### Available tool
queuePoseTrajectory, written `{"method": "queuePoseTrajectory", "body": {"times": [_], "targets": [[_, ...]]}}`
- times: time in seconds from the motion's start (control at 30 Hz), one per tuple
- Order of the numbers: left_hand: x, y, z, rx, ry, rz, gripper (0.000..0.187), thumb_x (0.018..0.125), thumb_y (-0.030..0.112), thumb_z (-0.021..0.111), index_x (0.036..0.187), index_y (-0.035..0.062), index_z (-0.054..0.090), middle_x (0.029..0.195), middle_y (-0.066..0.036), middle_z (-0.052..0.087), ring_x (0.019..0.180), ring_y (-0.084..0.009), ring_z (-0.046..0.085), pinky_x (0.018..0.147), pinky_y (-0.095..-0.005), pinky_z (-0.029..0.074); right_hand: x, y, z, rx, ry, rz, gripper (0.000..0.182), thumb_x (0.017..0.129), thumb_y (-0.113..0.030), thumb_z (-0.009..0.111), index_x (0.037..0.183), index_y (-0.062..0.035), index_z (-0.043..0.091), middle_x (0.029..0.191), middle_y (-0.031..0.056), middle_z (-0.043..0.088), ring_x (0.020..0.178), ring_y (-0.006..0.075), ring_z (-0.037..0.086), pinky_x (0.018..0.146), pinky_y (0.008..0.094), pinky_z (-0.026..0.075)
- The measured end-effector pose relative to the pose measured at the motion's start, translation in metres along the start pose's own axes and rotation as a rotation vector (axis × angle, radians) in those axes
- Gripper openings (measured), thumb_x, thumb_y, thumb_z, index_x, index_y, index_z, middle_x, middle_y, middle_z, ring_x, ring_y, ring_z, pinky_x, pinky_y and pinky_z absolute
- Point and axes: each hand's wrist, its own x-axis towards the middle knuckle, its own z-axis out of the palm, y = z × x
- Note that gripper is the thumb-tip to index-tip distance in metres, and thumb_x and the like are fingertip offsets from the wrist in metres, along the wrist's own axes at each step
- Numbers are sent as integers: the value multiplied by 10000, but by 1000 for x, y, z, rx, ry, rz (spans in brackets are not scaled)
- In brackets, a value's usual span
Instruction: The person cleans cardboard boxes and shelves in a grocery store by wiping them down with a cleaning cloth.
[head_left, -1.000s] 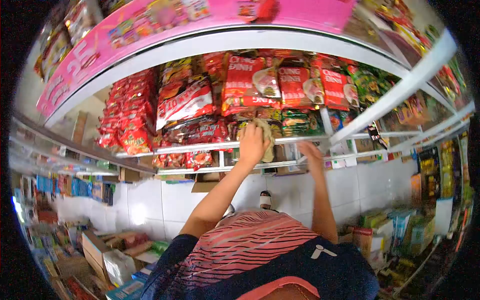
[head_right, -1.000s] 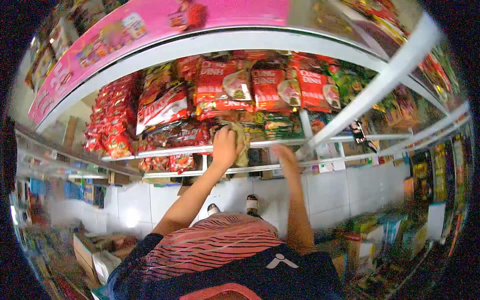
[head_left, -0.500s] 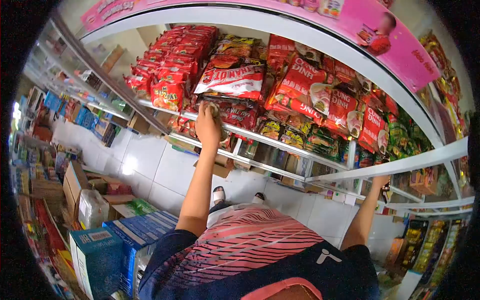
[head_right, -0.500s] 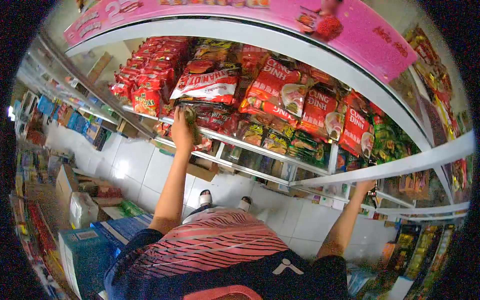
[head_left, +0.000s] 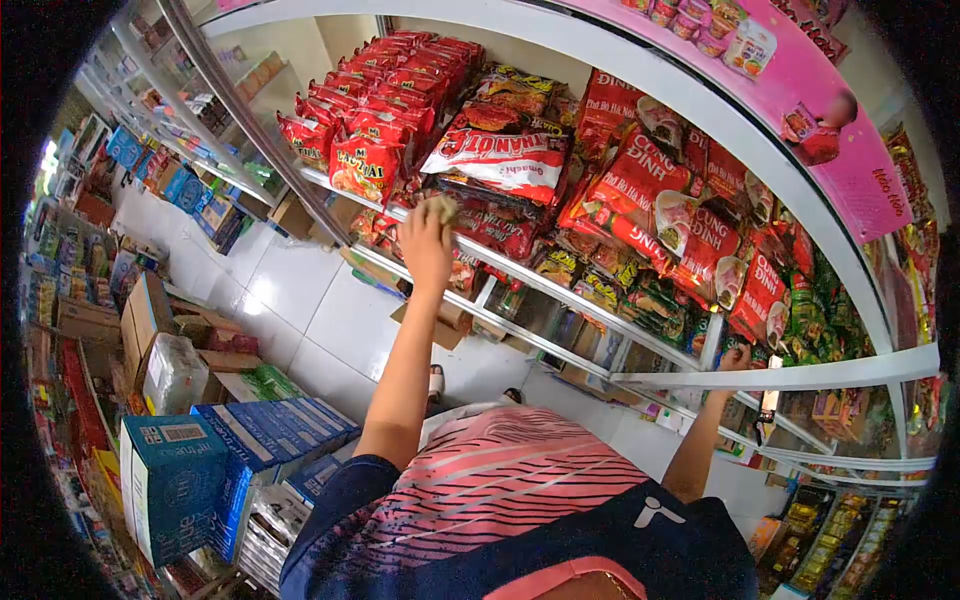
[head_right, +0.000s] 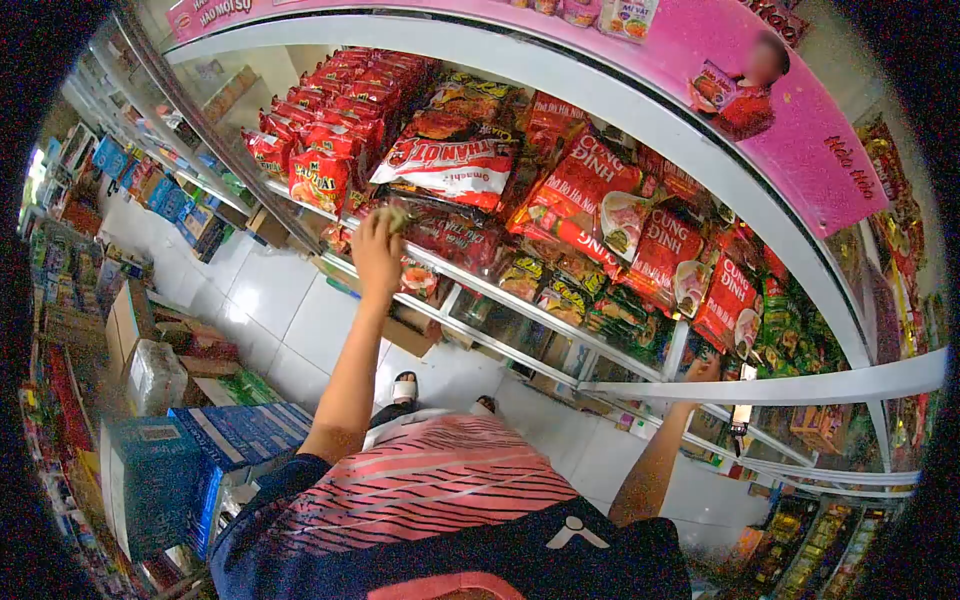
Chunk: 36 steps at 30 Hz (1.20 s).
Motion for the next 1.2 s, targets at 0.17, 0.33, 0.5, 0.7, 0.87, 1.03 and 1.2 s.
{"method": "queuePoseTrajectory", "body": {"times": [0.17, 0.33, 0.5, 0.7, 0.87, 1.03, 1.2], "targets": [[-11, 52, 19, 72, 9, 104, 310, 701, 130, 530, 992, 23, 502, 999, -157, 486, 893, -314, 455, 785, -413, 347, -4, 21, 14, 108, 10, 25, 262, 713, -111, 549, 963, -34, 537, 965, 142, 566, 756, 242, 546, 693, 331, 444], [-45, 134, 21, -255, -197, 386, 267, 725, 148, 510, 970, 42, 517, 1023, -149, 489, 897, -288, 466, 754, -416, 347, -6, 27, 15, 24, 31, -46, 262, 748, -77, 541, 1005, -32, 510, 992, 117, 545, 756, 194, 526, 702, 295, 436], [-2, 50, -9, -367, -112, 249, 215, 711, 110, 460, 863, 52, 602, 910, -127, 595, 941, -282, 526, 775, -384, 411, -1, -2, -2, 102, -64, 127, 252, 709, -105, 511, 944, -22, 545, 911, 151, 572, 767, 270, 538, 738, 355, 423], [-7, 9, 1, 59, 47, 41, 405, 697, 82, 560, 1092, 25, 489, 1112, -128, 493, 991, -314, 448, 836, -421, 326, -8, 4, 4, -98, -20, 43, 305, 756, -187, 540, 1026, -47, 533, 964, 163, 558, 924, 322, 499, 840, 392, 376], [-43, 141, 27, -268, -357, 414, 333, 684, 107, 577, 996, 21, 497, 1075, -172, 482, 944, -328, 455, 798, -435, 333, -22, -1, 13, -43, 103, -82, 280, 772, -204, 540, 1015, -65, 528, 1058, 168, 516, 1001, 337, 456, 887, 416, 337], [-38, 102, 49, -443, -355, 489, 290, 673, 47, 525, 963, 55, 535, 1039, -136, 533, 948, -319, 482, 805, -424, 369, -26, -41, -47, 60, -183, 5, 280, 758, -181, 540, 1006, -52, 549, 1065, 181, 510, 1031, 335, 439, 896, 381, 339], [11, -10, -1, -134, -93, 244, 332, 651, 11, 565, 983, 28, 547, 1071, -140, 528, 981, -310, 479, 843, -389, 360, 0, -34, -97, -187, -2, 320, 197, 727, -162, 541, 850, -9, 557, 871, 184, 547, 862, 346, 508, 765, 426, 396]]}}
